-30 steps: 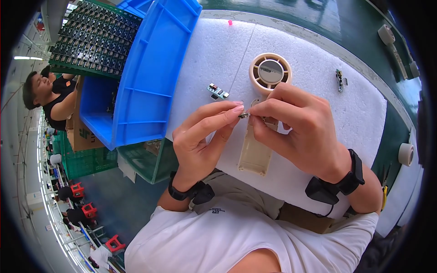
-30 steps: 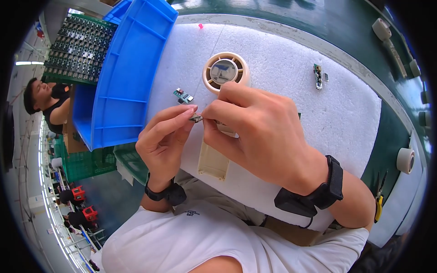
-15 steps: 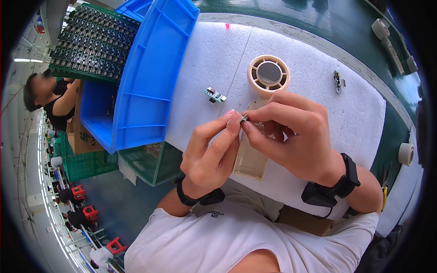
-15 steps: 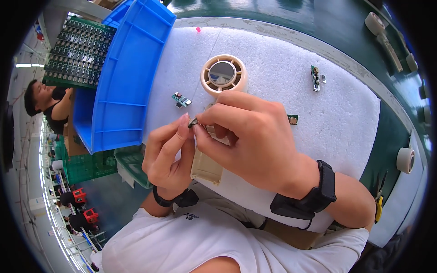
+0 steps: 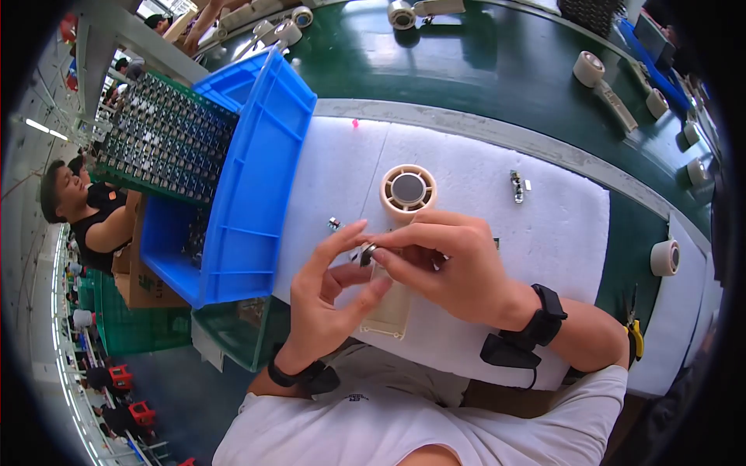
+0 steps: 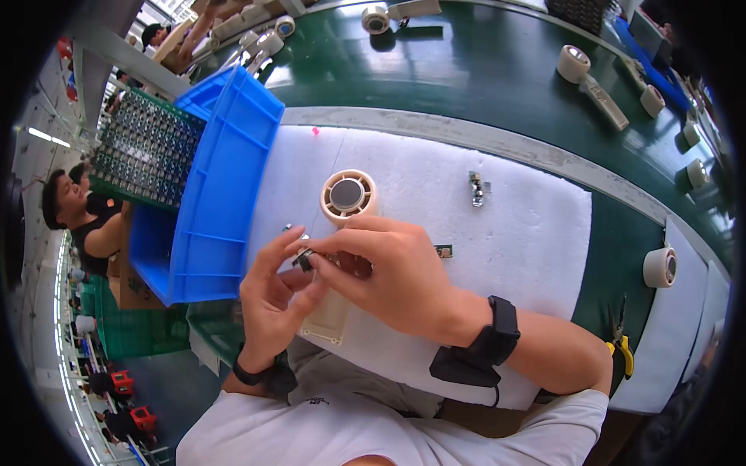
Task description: The person picks up a fan housing and a circuit board, connects the wires to the board by hand, and presses the board into the housing. They place the assembled unit onto a conveyor belt and repeat the process with new components.
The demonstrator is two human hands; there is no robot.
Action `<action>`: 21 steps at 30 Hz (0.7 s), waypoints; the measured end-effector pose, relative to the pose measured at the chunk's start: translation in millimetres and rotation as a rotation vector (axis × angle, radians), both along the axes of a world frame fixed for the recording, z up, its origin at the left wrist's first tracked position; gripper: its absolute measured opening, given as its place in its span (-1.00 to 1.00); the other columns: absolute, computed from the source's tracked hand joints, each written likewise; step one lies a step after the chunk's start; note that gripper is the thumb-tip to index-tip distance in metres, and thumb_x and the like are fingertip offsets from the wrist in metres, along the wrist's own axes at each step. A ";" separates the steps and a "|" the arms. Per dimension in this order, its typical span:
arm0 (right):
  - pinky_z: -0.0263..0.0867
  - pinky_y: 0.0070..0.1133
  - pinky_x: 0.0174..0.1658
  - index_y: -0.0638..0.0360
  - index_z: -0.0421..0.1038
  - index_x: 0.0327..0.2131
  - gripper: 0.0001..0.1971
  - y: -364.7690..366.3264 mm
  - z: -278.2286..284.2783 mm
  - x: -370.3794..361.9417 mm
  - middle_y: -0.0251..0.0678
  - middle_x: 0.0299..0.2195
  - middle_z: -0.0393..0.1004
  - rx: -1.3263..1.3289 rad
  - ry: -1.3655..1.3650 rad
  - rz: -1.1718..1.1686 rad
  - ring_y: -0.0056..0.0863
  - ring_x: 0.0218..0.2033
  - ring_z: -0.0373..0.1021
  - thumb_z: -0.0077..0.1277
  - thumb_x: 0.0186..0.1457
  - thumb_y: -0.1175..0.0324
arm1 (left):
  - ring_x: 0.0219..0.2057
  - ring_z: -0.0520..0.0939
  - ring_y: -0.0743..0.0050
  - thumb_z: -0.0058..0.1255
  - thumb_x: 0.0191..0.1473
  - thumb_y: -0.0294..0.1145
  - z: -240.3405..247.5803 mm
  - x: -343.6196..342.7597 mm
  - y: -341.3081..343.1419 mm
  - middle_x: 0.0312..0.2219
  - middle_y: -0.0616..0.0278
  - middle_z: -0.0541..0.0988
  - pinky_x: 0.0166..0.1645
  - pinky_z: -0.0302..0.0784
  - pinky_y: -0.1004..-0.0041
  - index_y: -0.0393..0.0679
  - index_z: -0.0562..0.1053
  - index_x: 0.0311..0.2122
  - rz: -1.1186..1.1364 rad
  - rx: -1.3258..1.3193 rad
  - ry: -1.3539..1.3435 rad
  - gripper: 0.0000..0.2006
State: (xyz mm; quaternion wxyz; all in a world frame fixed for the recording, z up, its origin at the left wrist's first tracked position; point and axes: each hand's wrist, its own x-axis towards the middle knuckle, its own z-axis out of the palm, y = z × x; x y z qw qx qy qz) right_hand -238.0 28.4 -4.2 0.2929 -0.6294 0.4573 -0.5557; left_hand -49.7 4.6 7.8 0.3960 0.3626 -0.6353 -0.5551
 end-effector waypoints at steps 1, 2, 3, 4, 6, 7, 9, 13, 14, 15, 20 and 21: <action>0.16 -0.69 -0.57 0.24 0.59 -0.28 -0.89 -0.5 1.3 -1.0 -0.38 -0.56 0.43 -0.002 -0.028 0.017 -0.72 -0.64 0.28 0.21 0.07 0.52 | -0.20 0.68 0.38 0.20 -0.01 -0.73 3.6 -0.4 -3.6 -0.06 0.06 0.55 -0.10 0.61 0.53 -0.27 0.40 0.13 -0.013 -0.014 0.005 -0.46; 0.16 -0.69 -0.57 0.24 0.59 -0.28 -0.89 -1.1 2.1 -1.9 -0.38 -0.56 0.43 -0.017 -0.023 0.004 -0.72 -0.64 0.28 0.21 0.07 0.52 | -0.18 0.67 0.41 0.20 0.01 -0.69 6.9 0.6 -8.5 -0.03 0.07 0.53 -0.07 0.60 0.53 -0.27 0.36 0.16 -0.082 0.098 0.013 -0.44; 0.16 -0.69 -0.57 0.24 0.58 -0.26 -0.88 -1.5 2.9 -3.9 -0.39 -0.55 0.43 -0.033 -0.069 0.004 -0.72 -0.64 0.27 0.20 0.09 0.51 | -0.15 0.65 0.44 0.21 0.03 -0.66 10.3 0.4 -13.9 -0.01 0.08 0.51 -0.04 0.59 0.53 -0.26 0.32 0.18 -0.152 0.209 0.018 -0.42; 0.16 -0.69 -0.56 0.23 0.58 -0.24 -0.87 -1.7 4.0 -6.0 -0.39 -0.55 0.43 -0.051 -0.116 0.004 -0.73 -0.64 0.26 0.19 0.11 0.50 | -0.12 0.64 0.47 0.21 0.05 -0.63 14.0 -1.1 -18.7 0.02 0.08 0.49 -0.01 0.58 0.54 -0.25 0.27 0.21 -0.222 0.320 0.020 -0.39; 0.15 -0.68 -0.56 0.23 0.57 -0.22 -0.87 0.2 8.0 -10.0 -0.40 -0.55 0.43 -0.077 -0.161 -0.011 -0.73 -0.63 0.26 0.18 0.13 0.49 | -0.11 0.63 0.45 0.21 0.06 -0.60 23.0 -10.2 -33.8 0.02 0.08 0.49 0.00 0.57 0.53 -0.26 0.29 0.20 -0.229 0.296 0.023 -0.42; 0.15 -0.69 -0.56 0.23 0.56 -0.22 -0.87 1.9 10.1 -12.6 -0.40 -0.55 0.43 -0.102 -0.157 -0.007 -0.73 -0.63 0.26 0.17 0.14 0.47 | -0.10 0.63 0.44 0.21 0.07 -0.56 27.7 -16.9 -42.6 0.01 0.07 0.48 0.00 0.57 0.53 -0.27 0.30 0.18 -0.219 0.284 0.026 -0.44; 0.14 -0.69 -0.55 0.23 0.54 -0.23 -0.88 6.3 14.0 -15.1 -0.41 -0.55 0.42 -0.148 -0.156 0.010 -0.73 -0.63 0.25 0.15 0.17 0.44 | -0.09 0.62 0.43 0.21 0.08 -0.53 32.3 -27.4 -52.7 0.01 0.06 0.48 0.01 0.56 0.52 -0.28 0.31 0.16 -0.213 0.264 0.021 -0.46; 0.12 -0.67 -0.56 0.22 0.53 -0.27 -0.90 -1.7 6.7 -9.2 -0.41 -0.57 0.40 -0.211 -0.257 -0.045 -0.72 -0.63 0.24 0.14 0.18 0.41 | -0.07 0.63 0.29 0.35 -0.02 -0.24 28.3 -44.0 -69.6 -0.03 -0.02 0.52 0.03 0.59 0.40 -0.32 0.29 0.15 -0.282 0.262 -0.035 -0.31; 0.12 -0.67 -0.56 0.22 0.53 -0.27 -0.90 -2.2 7.8 -8.6 -0.41 -0.57 0.40 -0.217 -0.259 -0.059 -0.72 -0.63 0.24 0.14 0.18 0.41 | -0.09 0.64 0.30 0.29 0.02 -0.33 29.9 -43.1 -71.5 -0.04 0.01 0.53 0.01 0.59 0.42 -0.33 0.30 0.14 -0.300 0.276 -0.017 -0.38; 0.11 -0.66 -0.57 0.22 0.51 -0.29 -0.90 -2.5 9.6 -6.9 -0.40 -0.58 0.40 -0.230 -0.284 -0.070 -0.71 -0.63 0.25 0.14 0.18 0.40 | -0.10 0.64 0.31 0.23 0.05 -0.42 32.1 -41.3 -73.7 -0.06 0.03 0.54 0.00 0.59 0.43 -0.33 0.32 0.13 -0.320 0.292 0.001 -0.45; 0.10 -0.63 -0.58 0.22 0.46 -0.38 -0.86 0.9 10.3 -5.3 -0.38 -0.63 0.36 -0.210 -0.293 -0.047 -0.69 -0.65 0.23 0.14 0.19 0.36 | -0.17 0.67 0.24 0.18 0.05 -0.53 51.1 -82.4 -121.2 -0.10 0.00 0.55 -0.04 0.60 0.43 -0.35 0.35 0.08 -0.285 0.258 -0.135 -0.53; 0.10 -0.61 -0.58 0.21 0.45 -0.40 -0.84 2.0 8.2 -5.8 -0.38 -0.64 0.35 -0.186 -0.274 -0.019 -0.68 -0.66 0.22 0.14 0.19 0.35 | -0.19 0.67 0.21 0.18 0.03 -0.54 47.2 -100.6 -140.7 -0.10 -0.03 0.55 -0.05 0.61 0.41 -0.36 0.35 0.07 -0.303 0.247 -0.108 -0.53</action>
